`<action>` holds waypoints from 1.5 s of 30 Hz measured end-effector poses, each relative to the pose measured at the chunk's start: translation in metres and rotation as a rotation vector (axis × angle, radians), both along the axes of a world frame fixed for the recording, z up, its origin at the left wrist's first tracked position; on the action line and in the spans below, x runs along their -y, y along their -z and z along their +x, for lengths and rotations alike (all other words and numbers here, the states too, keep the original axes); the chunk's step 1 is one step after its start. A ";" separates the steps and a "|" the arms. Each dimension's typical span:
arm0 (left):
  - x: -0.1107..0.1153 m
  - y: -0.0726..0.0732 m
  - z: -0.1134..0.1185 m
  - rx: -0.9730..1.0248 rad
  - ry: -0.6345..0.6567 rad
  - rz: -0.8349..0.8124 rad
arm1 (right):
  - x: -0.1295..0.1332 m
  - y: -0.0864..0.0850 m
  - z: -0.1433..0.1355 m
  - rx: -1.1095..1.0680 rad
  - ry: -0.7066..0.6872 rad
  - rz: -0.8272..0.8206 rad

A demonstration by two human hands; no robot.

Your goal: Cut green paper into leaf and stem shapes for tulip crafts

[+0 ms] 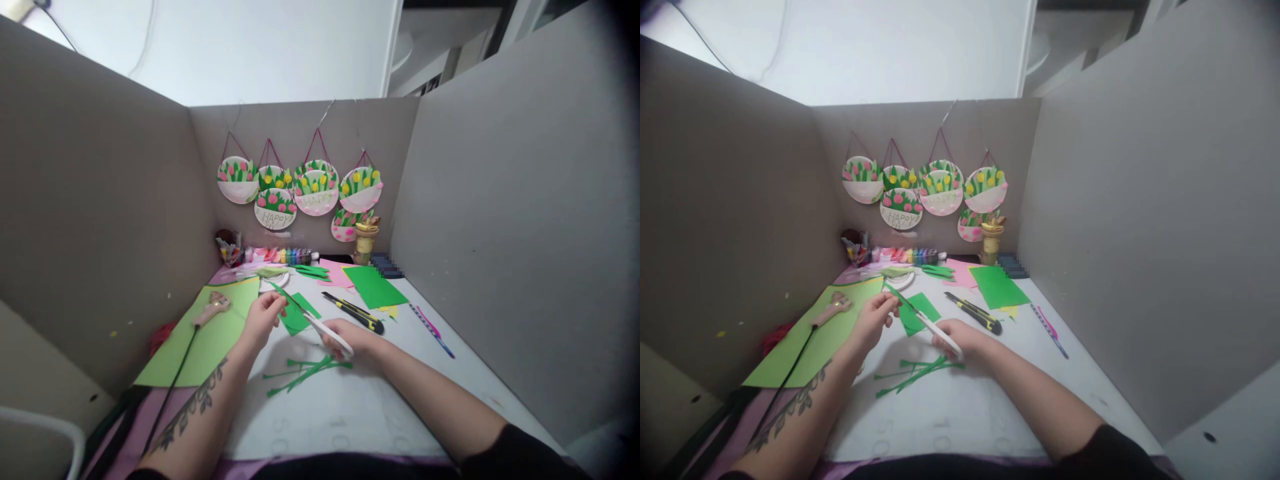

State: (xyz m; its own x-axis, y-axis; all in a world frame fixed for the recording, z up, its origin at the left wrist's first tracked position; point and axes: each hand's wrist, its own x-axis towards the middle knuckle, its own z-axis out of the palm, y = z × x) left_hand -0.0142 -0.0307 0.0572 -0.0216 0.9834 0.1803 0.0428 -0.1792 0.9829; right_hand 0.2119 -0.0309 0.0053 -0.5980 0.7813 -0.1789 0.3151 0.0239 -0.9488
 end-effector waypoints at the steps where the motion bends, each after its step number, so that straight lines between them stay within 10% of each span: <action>1: 0.000 0.000 0.000 -0.001 -0.015 0.007 | 0.000 0.000 0.000 0.000 -0.005 -0.002; 45: 0.002 -0.003 0.001 -0.004 -0.069 0.028 | 0.000 0.003 -0.003 0.005 0.004 -0.012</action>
